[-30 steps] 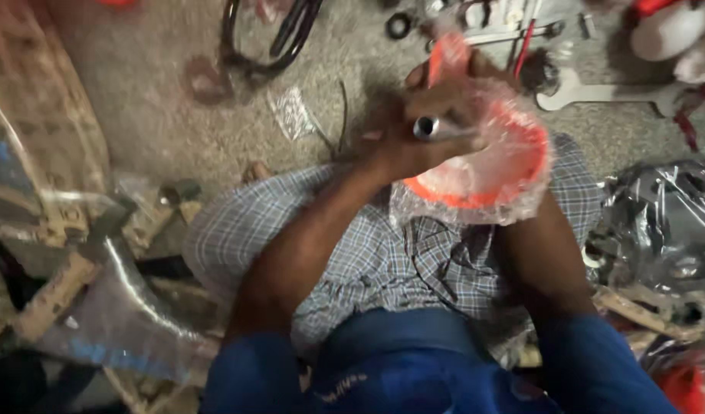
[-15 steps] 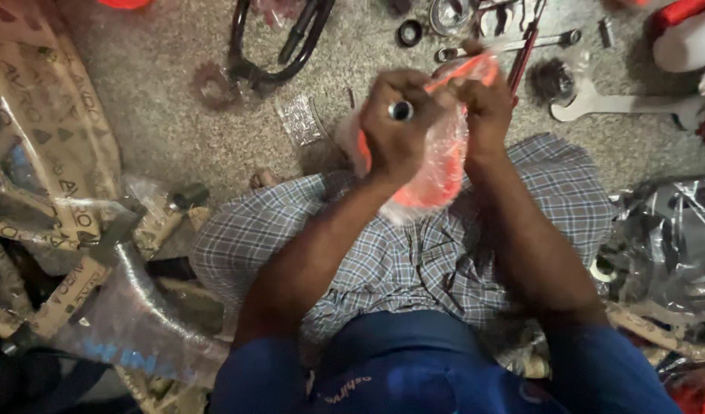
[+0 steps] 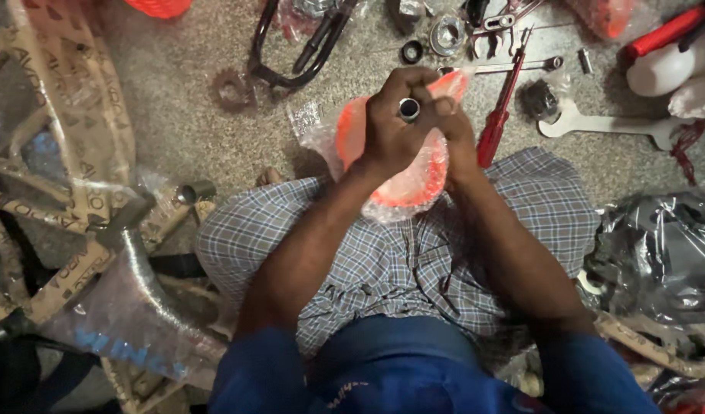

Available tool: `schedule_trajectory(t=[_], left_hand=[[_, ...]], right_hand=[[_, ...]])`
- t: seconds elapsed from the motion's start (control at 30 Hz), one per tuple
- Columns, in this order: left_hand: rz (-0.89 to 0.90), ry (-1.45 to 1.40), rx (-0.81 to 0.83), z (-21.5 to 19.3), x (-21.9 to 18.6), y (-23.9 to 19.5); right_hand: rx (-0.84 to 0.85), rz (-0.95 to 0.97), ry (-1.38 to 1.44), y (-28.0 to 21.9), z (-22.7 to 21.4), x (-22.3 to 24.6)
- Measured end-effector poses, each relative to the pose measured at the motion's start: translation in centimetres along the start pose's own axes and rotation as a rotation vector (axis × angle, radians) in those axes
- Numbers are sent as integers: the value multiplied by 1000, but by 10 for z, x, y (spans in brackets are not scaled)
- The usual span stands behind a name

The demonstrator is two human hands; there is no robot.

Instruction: The person sits on the floor and assembles a bicycle seat post. They insert a metal tube into the orange seat base, secure it with a bolt and nut, and tighten the connection using a red screwdriver. The person then attaches a black cable to the assembly.

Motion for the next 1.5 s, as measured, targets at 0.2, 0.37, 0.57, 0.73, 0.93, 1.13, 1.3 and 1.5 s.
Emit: schedule_trajectory(t=[0.2,0.37,0.57,0.73,0.93,1.13,1.3,1.5], left_hand=[[10,712,-260,-129,-49,50],[-421,1150,-243,-221,-28,26],[156,1088,-319,-205,14,27],[301,427,-414,-164,-36,25],[740,511,-56,-81,-116,14],[733,383,91,-5,-95,26],[683,354,236,18,-92,18],[662,364,249,23,-96,22]], right_hand=[[-110,-287,244,58,-125,50],[-175,-460,397,67,-172,84],[-161,-488,419,51,-154,93],[-248,-471,496,38,-149,107],[-377,-563,42,-3,-120,134],[-601,-760,-209,-40,-101,177],[-561,-857,-297,-41,-81,184],[-572,-977,-672,-33,-36,199]])
Point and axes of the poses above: each hand's wrist, its own y-axis towards the middle knuckle, its own z-axis out of the palm, x = y × z, the point moved 5 cm from there along y, towards the middle knuckle, and after that the axes turned 10 degrees about -y, right-handed, at the moved point
